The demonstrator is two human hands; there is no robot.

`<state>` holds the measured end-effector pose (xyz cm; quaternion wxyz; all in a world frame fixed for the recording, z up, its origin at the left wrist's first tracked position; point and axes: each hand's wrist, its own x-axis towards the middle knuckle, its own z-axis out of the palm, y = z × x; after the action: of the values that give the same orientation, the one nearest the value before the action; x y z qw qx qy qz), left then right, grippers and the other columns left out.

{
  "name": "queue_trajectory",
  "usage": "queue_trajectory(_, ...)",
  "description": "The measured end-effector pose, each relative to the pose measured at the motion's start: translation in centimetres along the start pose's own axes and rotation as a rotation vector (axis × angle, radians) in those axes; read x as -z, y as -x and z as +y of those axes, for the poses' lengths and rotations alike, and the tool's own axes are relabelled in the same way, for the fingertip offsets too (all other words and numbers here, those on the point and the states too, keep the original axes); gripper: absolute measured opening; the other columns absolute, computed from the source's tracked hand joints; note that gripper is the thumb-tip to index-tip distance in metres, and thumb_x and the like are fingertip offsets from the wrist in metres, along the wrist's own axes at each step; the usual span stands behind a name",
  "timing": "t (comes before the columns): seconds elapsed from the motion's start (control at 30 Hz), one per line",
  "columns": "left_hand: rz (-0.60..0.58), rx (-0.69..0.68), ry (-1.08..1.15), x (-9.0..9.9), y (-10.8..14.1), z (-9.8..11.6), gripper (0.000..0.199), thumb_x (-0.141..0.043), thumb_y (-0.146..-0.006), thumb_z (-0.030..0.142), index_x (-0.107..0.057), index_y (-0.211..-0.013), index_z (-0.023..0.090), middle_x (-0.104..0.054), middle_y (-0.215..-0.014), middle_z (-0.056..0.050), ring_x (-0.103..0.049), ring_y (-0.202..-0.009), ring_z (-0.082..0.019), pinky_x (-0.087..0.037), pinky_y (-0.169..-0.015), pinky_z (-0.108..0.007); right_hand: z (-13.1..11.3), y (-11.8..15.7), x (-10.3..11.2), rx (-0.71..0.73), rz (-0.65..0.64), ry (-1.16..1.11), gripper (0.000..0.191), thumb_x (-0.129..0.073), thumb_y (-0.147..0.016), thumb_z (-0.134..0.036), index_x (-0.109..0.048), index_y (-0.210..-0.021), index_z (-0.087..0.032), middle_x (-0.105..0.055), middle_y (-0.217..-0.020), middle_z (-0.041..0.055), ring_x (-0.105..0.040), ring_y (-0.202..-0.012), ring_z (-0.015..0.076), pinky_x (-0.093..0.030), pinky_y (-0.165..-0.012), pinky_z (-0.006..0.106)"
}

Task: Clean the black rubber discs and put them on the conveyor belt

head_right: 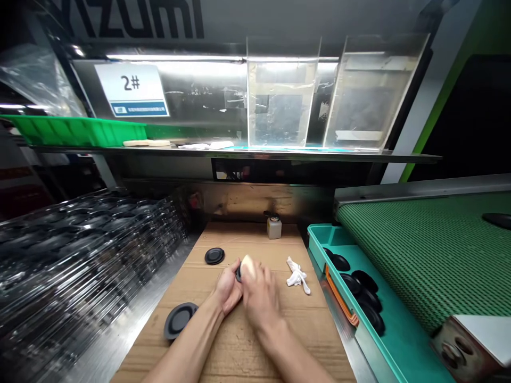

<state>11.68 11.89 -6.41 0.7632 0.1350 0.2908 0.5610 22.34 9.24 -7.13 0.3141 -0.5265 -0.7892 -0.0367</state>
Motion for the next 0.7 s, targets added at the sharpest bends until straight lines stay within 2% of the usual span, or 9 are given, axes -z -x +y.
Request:
queue_trajectory(0.07, -0.009, -0.014, -0.016, -0.1, 0.2, 0.0, 0.026, -0.046, -0.092, 0.027, -0.055, -0.101, 0.005, -0.062, -0.110, -0.021, -0.063, -0.099, -0.024, -0.052, -0.087, -0.037, 1.7, -0.7, 0.0, -0.112, 0.024, 0.024, 0.038, -0.033, -0.097, -0.030, -0.061, -0.122, -0.023, -0.058, -0.118, 0.0052, -0.046, -0.095, 0.0232, -0.036, -0.095, 0.040)
queue_trajectory(0.13, -0.013, -0.004, -0.010, 0.0, 0.2, 0.3, 0.029, -0.044, -0.093, 0.028, -0.054, -0.103, 0.003, -0.060, -0.113, -0.023, -0.062, -0.101, -0.026, -0.052, -0.086, -0.039, 3.5, -1.0, 0.0, -0.169, 0.055, 0.042, 0.038, -0.033, -0.098, -0.032, -0.061, -0.121, -0.022, -0.059, -0.113, 0.0056, -0.046, -0.098, 0.0238, -0.029, -0.102, 0.043)
queue_trajectory(0.23, 0.006, -0.002, 0.055, 0.2, 0.1, 1.0, 0.034, -0.040, -0.094, 0.031, -0.051, -0.111, 0.003, -0.058, -0.118, -0.024, -0.061, -0.104, -0.028, -0.051, -0.085, -0.042, 5.4, -0.7, 0.1, -0.221, 0.020, 0.043, 0.042, -0.044, -0.092, -0.036, -0.055, -0.128, -0.017, -0.057, -0.115, 0.0103, -0.043, -0.110, 0.0288, -0.030, -0.101, 0.044)
queue_trajectory(0.3, 0.007, -0.009, 0.115, 0.4, 0.1, 1.4, 0.037, -0.037, -0.095, 0.033, -0.050, -0.114, 0.005, -0.057, -0.121, -0.023, -0.060, -0.107, -0.030, -0.051, -0.086, -0.044, 5.9, -0.4, 0.4, -0.271, -0.029, 0.019, 0.056, -0.055, -0.085, -0.037, -0.048, -0.134, -0.013, -0.053, -0.121, 0.0150, -0.043, -0.114, 0.0312, -0.033, -0.098, 0.043)
queue_trajectory(0.4, -0.014, -0.003, 0.163, 0.6, 0.2, 1.6, 0.037, -0.036, -0.094, 0.034, -0.051, -0.115, 0.007, -0.056, -0.123, -0.021, -0.059, -0.108, -0.030, -0.051, -0.084, -0.045, 5.8, -0.5, 1.3, -0.363, -0.097, -0.055, 0.068, -0.066, -0.074, -0.038, -0.046, -0.132, -0.009, -0.051, -0.122, 0.0181, -0.046, -0.112, 0.0310, -0.036, -0.095, 0.040)
queue_trajectory(0.5, -0.001, -0.016, 0.148, 0.4, 0.2, 1.3, 0.034, -0.036, -0.093, 0.030, -0.052, -0.114, 0.008, -0.056, -0.123, -0.019, -0.061, -0.104, -0.029, -0.051, -0.080, -0.042, 5.2, -1.0, 2.4, -0.403, -0.107, -0.171, 0.048, -0.064, -0.076, -0.039, -0.057, -0.115, -0.013, -0.059, -0.106, 0.0122, -0.053, -0.102, 0.0267, -0.039, -0.088, 0.038)
queue_trajectory(0.6, 0.035, -0.042, 0.118, -0.1, 0.0, 0.9, 0.031, -0.036, -0.092, 0.027, -0.054, -0.107, 0.007, -0.061, -0.114, -0.018, -0.063, -0.096, -0.027, -0.051, -0.080, -0.043, 3.8, -1.3, 3.1, -0.342, 0.067, -0.360, 0.032, -0.057, -0.084, -0.040, -0.060, -0.107, -0.018, -0.061, -0.098, 0.0060, -0.056, -0.092, 0.0189, -0.042, -0.083, 0.032)
queue_trajectory(0.7, -0.018, -0.059, 0.094, -0.5, -0.1, 0.2, 0.030, -0.037, -0.092, 0.026, -0.057, -0.101, 0.006, -0.064, -0.102, -0.017, -0.063, -0.092, -0.024, -0.050, -0.086, -0.040, 2.2, -1.0, 2.6, -0.197, 0.174, -0.439, 0.032, -0.054, -0.087, -0.040, -0.059, -0.112, -0.020, -0.059, -0.105, 0.0066, -0.056, -0.096, 0.0172, -0.043, -0.085, 0.029)
